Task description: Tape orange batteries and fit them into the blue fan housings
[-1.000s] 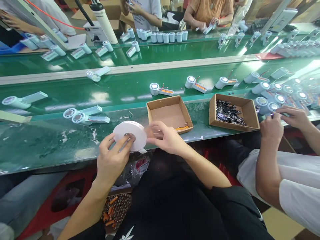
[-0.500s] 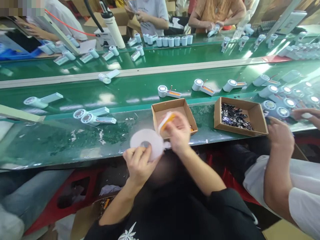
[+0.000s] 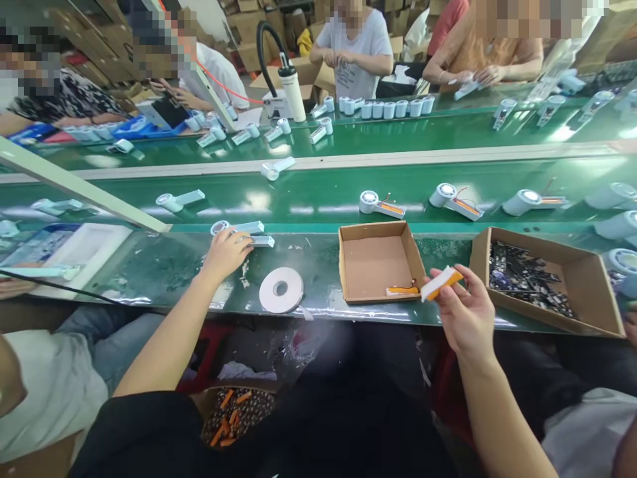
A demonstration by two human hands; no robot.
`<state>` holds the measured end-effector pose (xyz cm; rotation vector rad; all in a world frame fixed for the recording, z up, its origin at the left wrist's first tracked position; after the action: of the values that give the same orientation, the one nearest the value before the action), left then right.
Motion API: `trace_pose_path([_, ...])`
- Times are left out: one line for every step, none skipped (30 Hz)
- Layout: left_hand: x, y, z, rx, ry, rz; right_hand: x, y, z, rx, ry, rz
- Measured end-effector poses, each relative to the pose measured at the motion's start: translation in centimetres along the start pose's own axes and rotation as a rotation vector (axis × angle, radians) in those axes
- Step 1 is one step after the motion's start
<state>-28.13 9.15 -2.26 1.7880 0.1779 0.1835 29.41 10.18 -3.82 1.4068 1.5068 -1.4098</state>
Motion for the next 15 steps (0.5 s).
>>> trace_pose_path([0.4, 0.2, -0.3, -0.024, -0.033, -0.008, -0.1, 1.3, 0.4, 0.013, -0.02, 0.033])
trace_pose_path([1.2, 0.5, -0.6, -0.032, -0.06, -0.011, -0.4, 2.5, 0.6, 0.028, -0.037, 0.065])
trace_pose_path([2.3, 0.8, -1.0, -0.028, -0.085, -0.013, -0.9, 3.4, 0.6, 0.041, -0.047, 0.094])
trace_pose_path([3.9, 1.1, -1.6, -0.021, -0.109, -0.015, -1.5, 3.8, 0.4, 0.048, -0.044, 0.119])
trace_pose_path([5.8, 1.3, -2.6, -0.023, -0.129, -0.014, -2.2, 3.6, -0.1, 0.046, -0.022, 0.138])
trace_pose_path([8.2, 1.3, -3.9, -0.033, -0.151, -0.011, -3.1, 2.7, -1.0, 0.032, 0.019, 0.151])
trace_pose_path([10.8, 1.0, -5.6, -0.068, -0.173, -0.005, -3.8, 1.1, -2.3, 0.0, 0.076, 0.157])
trace_pose_path([13.4, 0.4, -7.5, -0.131, -0.187, 0.007, -4.5, -1.1, -3.9, -0.041, 0.142, 0.159])
trace_pose_path([16.1, -0.3, -9.6, -0.17, -0.213, 0.018, -4.9, -3.7, -5.8, -0.101, 0.208, 0.156])
trace_pose_path([18.6, -1.0, -11.8, -0.205, -0.234, 0.027, -4.9, -6.7, -7.9, -0.184, 0.261, 0.153])
trace_pose_path([20.7, -1.9, -13.8, -0.246, -0.256, 0.034, -4.4, -9.5, -10.0, -0.247, 0.286, 0.156])
trace_pose_path([22.3, -2.7, -15.5, -0.282, -0.279, 0.04, -3.6, -12.2, -12.1, -0.314, 0.289, 0.159])
trace_pose_path([23.4, -3.4, -16.9, -0.32, -0.299, 0.048, -2.4, -14.7, -14.0, -0.401, 0.283, 0.173])
trace_pose_path([23.9, -4.0, -18.0, -0.357, -0.319, 0.059, -1.1, -16.9, -15.6, -0.484, 0.27, 0.211])
trace_pose_path([24.0, -4.5, -18.7, -0.387, -0.338, 0.075, 0.4, -18.8, -17.0, -0.565, 0.253, 0.278])
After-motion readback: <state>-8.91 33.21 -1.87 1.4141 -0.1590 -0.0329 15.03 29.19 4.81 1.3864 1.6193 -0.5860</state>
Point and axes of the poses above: each hand's wrist, its own z-axis away from the middle knuckle, its own y-axis out of the back of the hand, x = y × z, the point moved 6 cm from there along -z, towards the middle knuckle, and after that the axes turned 12 degrees about y, right-handed, at the moved point
